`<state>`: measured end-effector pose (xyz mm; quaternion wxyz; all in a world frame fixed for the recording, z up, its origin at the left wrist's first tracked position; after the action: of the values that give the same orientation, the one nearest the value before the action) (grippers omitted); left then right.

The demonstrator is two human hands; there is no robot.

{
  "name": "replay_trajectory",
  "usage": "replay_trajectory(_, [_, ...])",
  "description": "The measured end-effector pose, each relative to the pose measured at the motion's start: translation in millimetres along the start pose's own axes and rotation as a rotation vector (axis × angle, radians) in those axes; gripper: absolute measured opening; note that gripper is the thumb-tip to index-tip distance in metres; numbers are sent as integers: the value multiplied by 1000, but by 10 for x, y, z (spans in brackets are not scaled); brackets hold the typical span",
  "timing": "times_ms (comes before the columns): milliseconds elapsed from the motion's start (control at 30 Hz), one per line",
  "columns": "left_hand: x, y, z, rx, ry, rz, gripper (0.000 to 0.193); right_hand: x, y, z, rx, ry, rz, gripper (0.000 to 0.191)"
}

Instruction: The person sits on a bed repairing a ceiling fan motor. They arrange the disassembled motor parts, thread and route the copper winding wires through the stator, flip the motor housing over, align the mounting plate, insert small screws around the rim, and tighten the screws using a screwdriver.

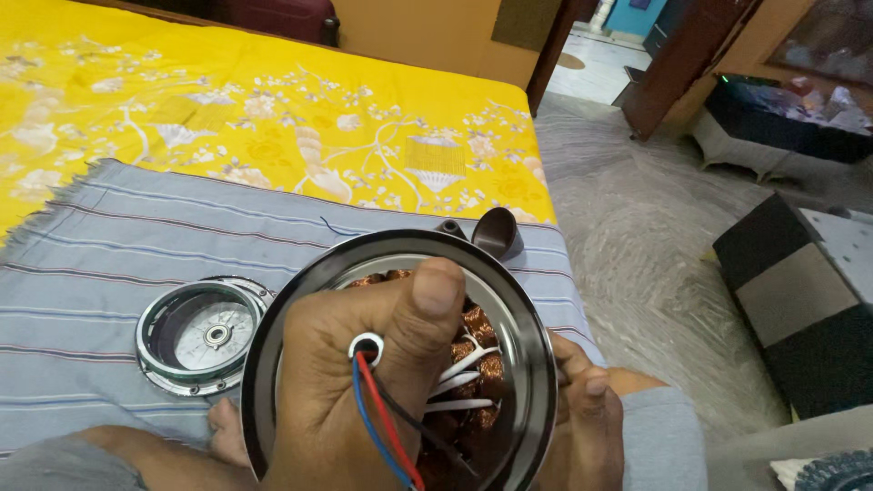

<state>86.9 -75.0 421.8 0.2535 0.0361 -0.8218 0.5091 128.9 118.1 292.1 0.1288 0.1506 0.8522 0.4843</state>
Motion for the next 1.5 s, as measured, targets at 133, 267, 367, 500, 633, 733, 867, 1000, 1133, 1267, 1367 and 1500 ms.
replay_trajectory(133, [33,-26,-11,91,35,-14,54,4,-19,-15,41,97,35,89])
replay_trajectory(267, [11,56,-26,53,59,22,51,-48,-18,9,13,108,72,92])
replay_trajectory(367, [13,121,-5,165,95,17,54,-29,18,26,-74,131,99,93])
replay_trajectory(500, [5,237,10,208,150,54,56,-48,18,99,-170,60,147,91])
replay_trajectory(633, [-23,342,46,271,173,98,60,-112,29,134,-229,24,192,75])
replay_trajectory(733, [-20,385,80,344,144,84,60,-167,93,49,-318,57,304,57])
replay_trajectory(867, [-39,414,77,285,161,113,59,-245,151,-109,-393,126,293,55])
replay_trajectory(1000, [-72,457,81,221,139,201,59,-323,290,-364,-605,281,456,55])
replay_trajectory(1133, [-55,486,70,218,175,181,56,-338,376,-514,-1094,261,623,72])
replay_trajectory(1267, [-46,570,99,221,191,123,55,-325,353,-555,-1204,254,669,75])
replay_trajectory(1367, [-13,734,207,283,163,95,55,-210,241,-577,-1202,309,638,76])
replay_trajectory(1500, [54,1107,447,328,145,118,54,6,74,-593,-1252,349,599,77])
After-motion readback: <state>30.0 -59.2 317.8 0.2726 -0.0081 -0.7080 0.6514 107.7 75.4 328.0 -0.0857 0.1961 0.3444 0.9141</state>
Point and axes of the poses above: each hand's wrist, its own x-axis towards the middle knuckle, its own z-axis out of the back of the hand, y = z × x, the point moved 6 cm from there along x, towards the middle knuckle, and after that the axes turned 11 degrees about -z, right-handed, at the moved point
